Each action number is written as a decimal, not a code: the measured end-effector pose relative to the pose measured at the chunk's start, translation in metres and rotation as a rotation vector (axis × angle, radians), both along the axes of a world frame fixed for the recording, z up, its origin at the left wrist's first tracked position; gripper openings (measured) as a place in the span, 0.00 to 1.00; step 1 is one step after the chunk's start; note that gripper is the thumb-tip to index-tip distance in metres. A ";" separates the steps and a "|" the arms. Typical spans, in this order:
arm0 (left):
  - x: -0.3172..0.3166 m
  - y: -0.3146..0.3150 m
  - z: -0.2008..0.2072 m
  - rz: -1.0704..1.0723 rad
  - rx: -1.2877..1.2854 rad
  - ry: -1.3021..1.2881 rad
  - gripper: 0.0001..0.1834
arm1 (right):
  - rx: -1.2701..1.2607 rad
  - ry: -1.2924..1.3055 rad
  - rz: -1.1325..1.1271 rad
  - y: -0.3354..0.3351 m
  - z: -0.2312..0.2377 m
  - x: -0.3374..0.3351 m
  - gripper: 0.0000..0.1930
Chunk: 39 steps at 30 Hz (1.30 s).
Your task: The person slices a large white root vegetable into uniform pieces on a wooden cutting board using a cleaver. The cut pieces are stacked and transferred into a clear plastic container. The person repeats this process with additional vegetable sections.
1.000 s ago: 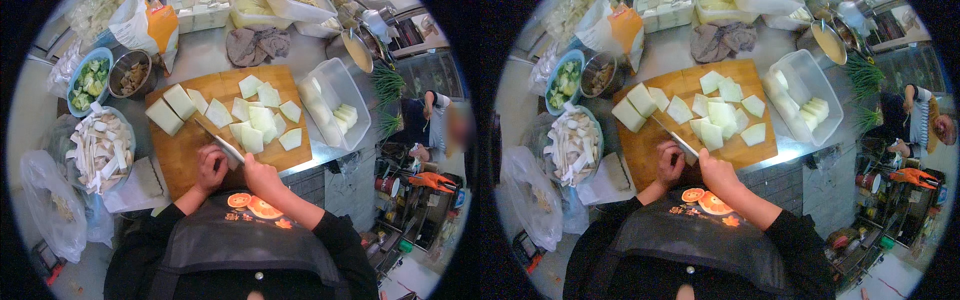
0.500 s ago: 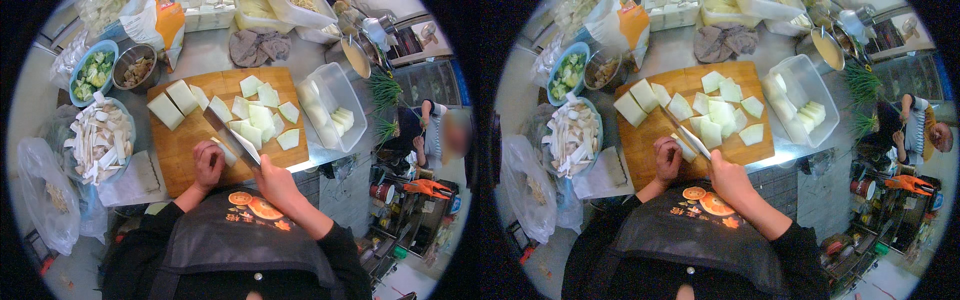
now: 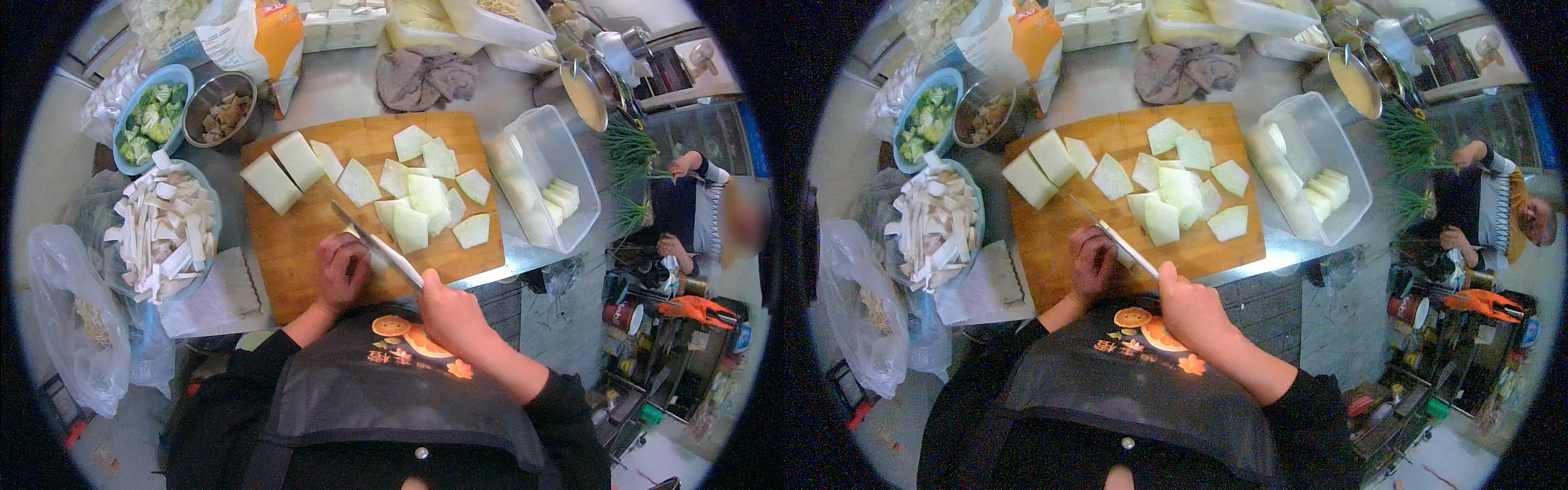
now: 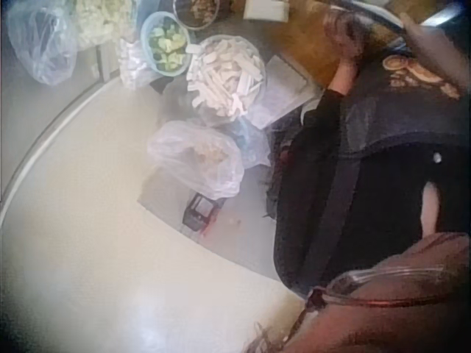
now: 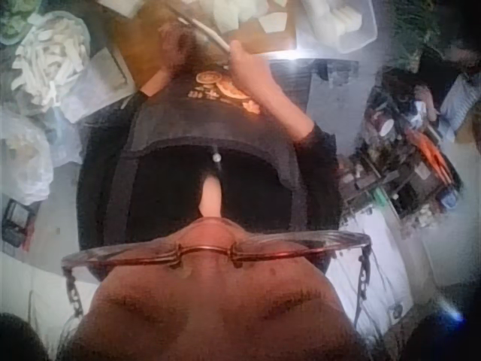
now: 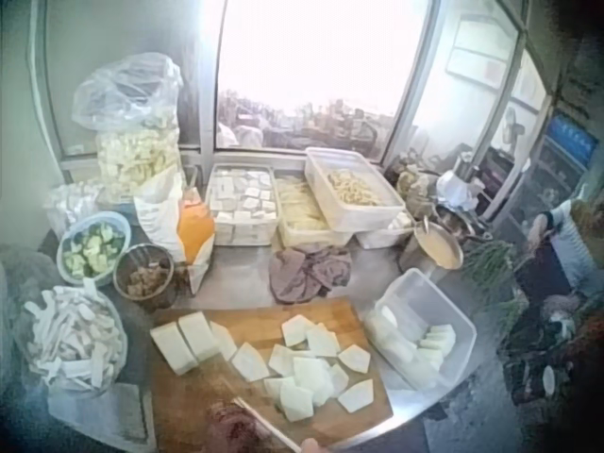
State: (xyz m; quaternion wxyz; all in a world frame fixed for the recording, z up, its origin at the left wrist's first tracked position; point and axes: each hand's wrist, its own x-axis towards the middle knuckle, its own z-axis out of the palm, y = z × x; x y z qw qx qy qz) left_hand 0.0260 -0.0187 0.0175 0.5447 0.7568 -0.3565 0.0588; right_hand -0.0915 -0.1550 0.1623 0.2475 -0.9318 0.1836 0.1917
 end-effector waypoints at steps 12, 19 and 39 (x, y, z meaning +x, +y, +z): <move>-0.004 0.001 -0.002 0.009 -0.018 0.053 0.10 | 0.030 -0.095 0.027 -0.004 -0.057 0.034 0.10; -0.003 0.001 -0.001 -0.007 -0.017 0.062 0.10 | 0.053 -0.120 -0.034 -0.009 -0.041 0.025 0.13; 0.024 0.026 0.015 0.070 0.172 -0.027 0.16 | 0.039 -0.116 -0.151 -0.019 -0.002 -0.021 0.12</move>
